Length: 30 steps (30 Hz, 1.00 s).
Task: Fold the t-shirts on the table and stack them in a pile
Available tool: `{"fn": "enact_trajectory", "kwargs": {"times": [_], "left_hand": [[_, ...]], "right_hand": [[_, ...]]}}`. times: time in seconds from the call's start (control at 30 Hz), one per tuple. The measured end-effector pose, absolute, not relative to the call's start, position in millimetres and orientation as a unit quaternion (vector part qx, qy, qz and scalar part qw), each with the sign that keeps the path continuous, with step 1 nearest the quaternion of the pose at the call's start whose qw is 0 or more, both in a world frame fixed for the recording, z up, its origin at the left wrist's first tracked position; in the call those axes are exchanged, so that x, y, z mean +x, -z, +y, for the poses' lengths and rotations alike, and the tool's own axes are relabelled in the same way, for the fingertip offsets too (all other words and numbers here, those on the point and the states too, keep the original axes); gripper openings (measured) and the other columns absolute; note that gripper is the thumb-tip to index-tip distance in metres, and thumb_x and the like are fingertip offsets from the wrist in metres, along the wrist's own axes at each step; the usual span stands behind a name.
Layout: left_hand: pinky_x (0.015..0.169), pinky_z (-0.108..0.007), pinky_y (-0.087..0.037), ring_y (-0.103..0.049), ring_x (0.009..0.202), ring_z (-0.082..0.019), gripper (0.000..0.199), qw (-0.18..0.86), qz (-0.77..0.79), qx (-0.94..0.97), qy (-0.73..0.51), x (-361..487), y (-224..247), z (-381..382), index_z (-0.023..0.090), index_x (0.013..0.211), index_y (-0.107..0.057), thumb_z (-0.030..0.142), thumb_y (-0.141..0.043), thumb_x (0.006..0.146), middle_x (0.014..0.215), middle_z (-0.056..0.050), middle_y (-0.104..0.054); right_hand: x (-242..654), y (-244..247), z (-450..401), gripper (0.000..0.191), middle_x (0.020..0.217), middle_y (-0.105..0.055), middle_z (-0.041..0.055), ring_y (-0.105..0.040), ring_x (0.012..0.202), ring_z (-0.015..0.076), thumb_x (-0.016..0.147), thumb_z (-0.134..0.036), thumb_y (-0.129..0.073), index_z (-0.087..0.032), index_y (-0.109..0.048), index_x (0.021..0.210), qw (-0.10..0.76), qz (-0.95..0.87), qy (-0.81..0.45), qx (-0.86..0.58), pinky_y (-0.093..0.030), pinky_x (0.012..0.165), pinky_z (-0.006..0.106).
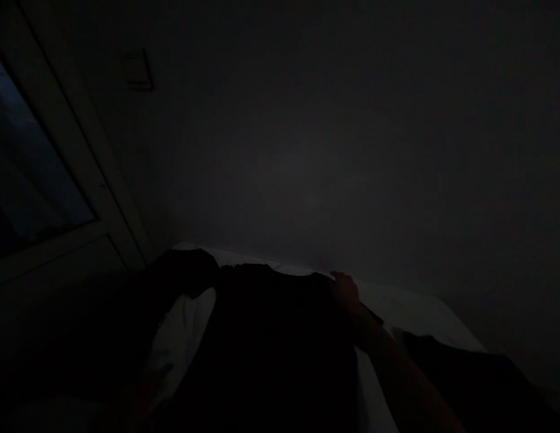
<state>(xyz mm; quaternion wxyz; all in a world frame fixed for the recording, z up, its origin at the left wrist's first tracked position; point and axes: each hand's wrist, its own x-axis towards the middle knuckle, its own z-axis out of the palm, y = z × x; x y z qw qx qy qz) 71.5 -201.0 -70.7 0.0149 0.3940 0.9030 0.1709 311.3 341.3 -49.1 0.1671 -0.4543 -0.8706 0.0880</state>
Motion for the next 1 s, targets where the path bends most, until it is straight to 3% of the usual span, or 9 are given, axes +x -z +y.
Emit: {"fn": "enact_trajectory", "kwargs": {"times": [0.07,0.17,0.27,0.4,0.5,0.6,0.73,0.87,1.0], "left_hand": [[0.102,-0.039,-0.051,-0.062,0.123,-0.026,0.038,0.000,0.879,0.442,-0.178,51,48,-146,0.039,0.128,-0.065,0.041,-0.052,0.092,0.128,-0.001,-0.070],[0.101,-0.037,-0.049,-0.066,0.114,-0.023,0.036,-0.015,0.809,0.566,-0.158,19,9,-39,0.023,0.122,-0.067,0.031,-0.040,0.100,0.124,-0.008,-0.070],[0.098,-0.037,-0.049,-0.066,0.109,-0.024,0.031,-0.025,0.809,0.579,-0.094,-5,-13,62,0.017,0.112,-0.069,0.027,-0.043,0.100,0.115,-0.012,-0.071],[0.100,-0.042,-0.047,-0.062,0.117,-0.031,0.025,-0.020,0.819,0.570,-0.067,-29,-3,142,0.014,0.109,-0.069,0.028,-0.055,0.095,0.119,-0.018,-0.069],[0.092,-0.043,-0.050,-0.065,0.109,-0.033,0.021,0.003,0.825,0.562,-0.055,-43,17,167,0.016,0.102,-0.070,0.030,-0.068,0.085,0.113,-0.017,-0.070],[0.090,-0.036,-0.050,-0.067,0.105,-0.026,0.015,0.018,0.819,0.570,-0.069,-56,29,181,0.020,0.101,-0.067,0.026,-0.063,0.089,0.110,-0.012,-0.071],[0.090,-0.029,-0.047,-0.065,0.104,-0.018,0.020,0.012,0.808,0.579,-0.110,-69,34,194,0.020,0.112,-0.060,0.024,-0.043,0.101,0.113,-0.008,-0.070],[0.088,-0.029,-0.048,-0.066,0.101,-0.020,0.017,-0.001,0.809,0.575,-0.119,-76,37,199,0.020,0.110,-0.059,0.023,-0.046,0.099,0.111,-0.009,-0.070],[0.097,-0.037,-0.046,-0.062,0.111,-0.025,0.023,-0.040,0.812,0.568,-0.127,-69,37,199,0.018,0.114,-0.061,0.018,-0.047,0.095,0.117,-0.013,-0.068]], "right_hand": [[323,51,347,0.042,0.129,-0.067,0.0198,-0.063,0.119,0.0309,0.096,-0.024,-0.044,-0.011,-0.065,0.130,0.145,-0.868,-0.083,-0.467,-0.047,0.100,0.040],[323,55,352,0.042,0.130,-0.068,0.0174,-0.065,0.116,0.0304,0.099,-0.027,-0.041,-0.015,-0.065,0.131,0.115,-0.870,-0.084,-0.471,-0.049,0.096,0.040],[311,59,357,0.040,0.129,-0.068,0.0161,-0.065,0.115,0.0300,0.099,-0.028,-0.043,-0.018,-0.066,0.130,0.093,-0.873,-0.087,-0.471,-0.050,0.092,0.040],[296,63,367,0.037,0.121,-0.071,0.0173,-0.067,0.109,0.0293,0.099,-0.030,-0.046,-0.018,-0.067,0.126,0.083,-0.871,-0.085,-0.476,-0.050,0.085,0.037],[293,66,373,0.030,0.111,-0.073,0.0159,-0.068,0.103,0.0281,0.096,-0.029,-0.052,-0.017,-0.072,0.114,0.086,-0.876,-0.087,-0.467,-0.049,0.082,0.035],[297,68,377,0.023,0.106,-0.073,0.0111,-0.067,0.101,0.0234,0.095,-0.028,-0.053,-0.020,-0.073,0.103,0.100,-0.887,-0.093,-0.442,-0.046,0.084,0.030],[305,68,377,0.030,0.116,-0.069,0.0108,-0.064,0.105,0.0202,0.101,-0.029,-0.039,-0.019,-0.064,0.116,0.176,-0.876,-0.095,-0.440,-0.043,0.086,0.027],[304,69,372,0.023,0.105,-0.072,0.0081,-0.067,0.090,0.0208,0.100,-0.034,-0.045,-0.022,-0.061,0.110,0.148,-0.859,-0.122,-0.474,-0.039,0.072,0.028],[299,68,371,0.024,0.107,-0.074,0.0079,-0.068,0.093,0.0209,0.100,-0.035,-0.046,-0.022,-0.062,0.112,0.140,-0.854,-0.124,-0.485,-0.040,0.072,0.027]]}}
